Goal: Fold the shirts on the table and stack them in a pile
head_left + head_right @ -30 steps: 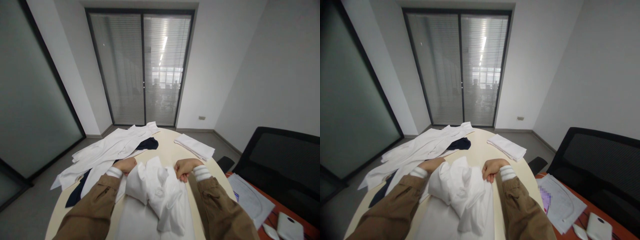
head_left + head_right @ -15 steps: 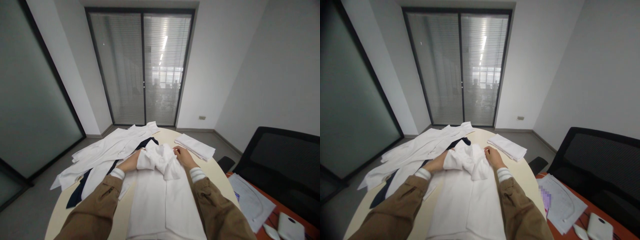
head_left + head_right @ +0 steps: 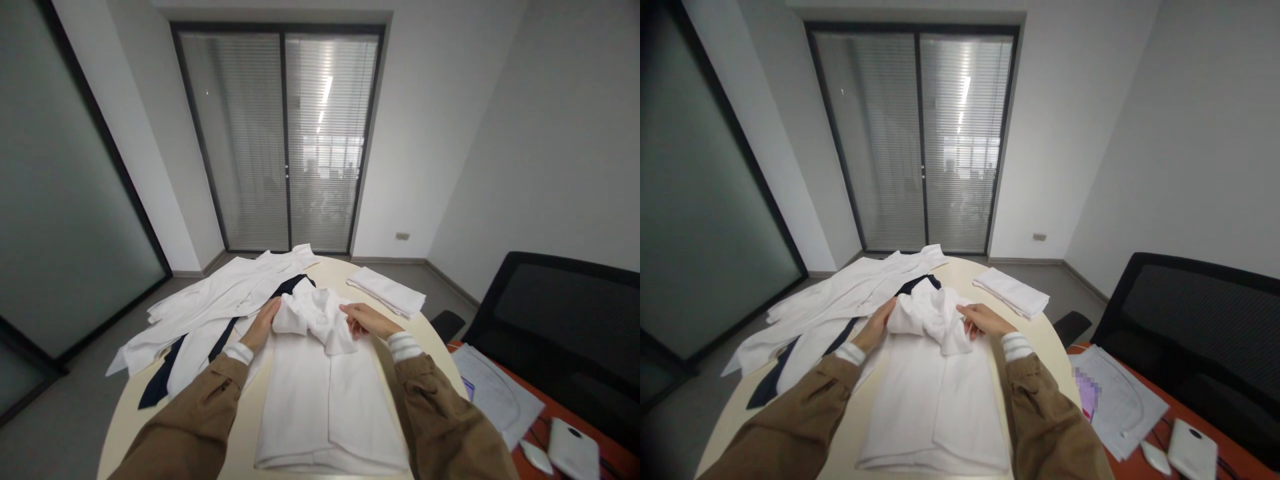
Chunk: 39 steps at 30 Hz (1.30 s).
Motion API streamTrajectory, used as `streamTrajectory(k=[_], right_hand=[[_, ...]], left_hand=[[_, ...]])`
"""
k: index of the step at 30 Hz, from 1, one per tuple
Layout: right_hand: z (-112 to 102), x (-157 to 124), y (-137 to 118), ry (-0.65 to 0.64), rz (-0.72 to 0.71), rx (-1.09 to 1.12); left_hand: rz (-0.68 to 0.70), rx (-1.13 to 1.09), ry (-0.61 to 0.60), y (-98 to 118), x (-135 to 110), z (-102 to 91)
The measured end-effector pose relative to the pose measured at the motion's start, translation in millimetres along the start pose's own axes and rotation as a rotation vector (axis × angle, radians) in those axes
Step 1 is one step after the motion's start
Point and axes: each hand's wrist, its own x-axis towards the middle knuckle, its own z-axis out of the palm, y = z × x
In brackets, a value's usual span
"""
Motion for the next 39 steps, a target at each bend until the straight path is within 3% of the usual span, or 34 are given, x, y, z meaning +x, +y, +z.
streamTrajectory(k=[6, 9, 14, 17, 20, 23, 26, 28, 31, 34, 36, 39], right_hand=[[8, -28, -8, 0.055, -0.253, 0.178], [9, -43, -5, 0.082, -0.328, 0.219], [6, -62, 11, 0.046, -0.392, 0.325], [4, -60, 22, 0.103, -0.33, 0.296], [6, -52, 31, 0.198, -0.121, 0.074], [10, -46, 38, 0.194, 0.037, -0.1], [15, -42, 45, 0.204, 0.027, -0.099], [19, -39, 50, 0.22, -0.02, -0.072], [24, -33, 56, 0.23, -0.109, 0.029], [26, -23, 58, 0.31, -0.183, 0.227], [23, -18, 58, 0.422, -0.187, 0.315], [16, -16, 59, 0.524, -0.073, 0.301]], left_hand=[[0.133, -0.1, -0.14, 7, -37, 0.0], [0.172, -0.074, -0.127, 8, -48, -3.7], [0.12, -0.002, -0.224, 2, -54, -8.8], [0.057, 0.262, -0.103, 1, -53, -6.5], [-0.046, 0.68, 0.009, 2, -52, -3.6], [-0.19, 0.958, 0.032, 2, -54, -2.2], [-0.214, 1.074, 0.005, -2, -57, -2.5], [-0.168, 1.004, -0.04, -6, -57, -3.0], [-0.141, 0.683, -0.055, -10, -53, -2.8], [-0.263, 0.19, -0.025, -9, -50, -0.2], [-0.375, -0.09, -0.074, -7, -51, 2.8], [-0.494, -0.221, -0.205, -7, -56, 7.9]])
